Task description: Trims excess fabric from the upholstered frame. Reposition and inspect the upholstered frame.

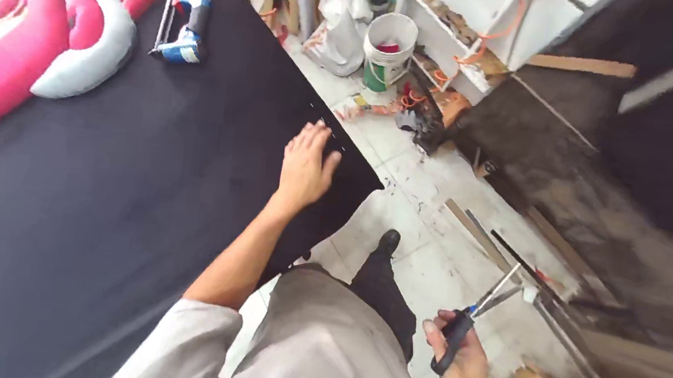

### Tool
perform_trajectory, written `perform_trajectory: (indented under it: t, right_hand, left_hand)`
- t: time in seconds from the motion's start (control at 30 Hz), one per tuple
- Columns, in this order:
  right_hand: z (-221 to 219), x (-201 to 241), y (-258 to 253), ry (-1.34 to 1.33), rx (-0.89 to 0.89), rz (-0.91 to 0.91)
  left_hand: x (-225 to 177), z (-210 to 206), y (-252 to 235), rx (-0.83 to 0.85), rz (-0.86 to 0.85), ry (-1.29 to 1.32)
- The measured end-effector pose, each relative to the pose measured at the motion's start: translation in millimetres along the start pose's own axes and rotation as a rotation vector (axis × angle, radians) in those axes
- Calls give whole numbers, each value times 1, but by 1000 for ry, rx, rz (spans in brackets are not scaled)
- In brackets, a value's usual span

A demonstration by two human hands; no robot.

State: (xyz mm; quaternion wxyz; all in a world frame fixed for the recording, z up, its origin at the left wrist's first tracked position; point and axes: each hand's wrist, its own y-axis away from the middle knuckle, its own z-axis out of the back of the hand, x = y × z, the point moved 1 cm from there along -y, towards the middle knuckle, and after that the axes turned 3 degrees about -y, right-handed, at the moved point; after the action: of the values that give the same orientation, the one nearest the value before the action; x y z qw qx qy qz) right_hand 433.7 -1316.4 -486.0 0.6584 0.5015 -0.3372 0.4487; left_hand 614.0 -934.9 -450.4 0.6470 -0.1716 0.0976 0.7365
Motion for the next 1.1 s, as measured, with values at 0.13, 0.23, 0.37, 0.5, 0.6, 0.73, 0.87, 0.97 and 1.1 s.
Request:
perform_trajectory:
  t: [0.13,0.23,0.37,0.5,0.6,0.73,0.87,0.97,1.1]
  right_hand:
    - [56,25,-113,173,312,60]
    - [78,53,-175,172,622,97]
    - [67,78,-226,185,960,26]
    - [44,96,-242,54,1163,-73]
    - [31,99,-244,-217,1442,-227]
    - [16,95,-250,-430,1774,-543]
    - [10,76,-257,-479,1885,-870]
    - [7,54,-256,-462,1929,-948]
    - [-12,25,-261,-204,1909,-608]
  left_hand:
    - [24,-29,-55,-48,207,-215]
    - [13,-32,-42,-5,275,-223]
    - [-56,-46,41,-1,281,-207]
    - [-146,-85,126,-248,358,375]
    - [-148,-115,121,-576,919,1273]
    - [-128,-99,82,-1182,943,1799]
    - [-137,-101,79,-1067,1071,1799]
    - [-141,-104,78,-973,1112,1653]
    - [-132,-103,87,-997,1105,1642]
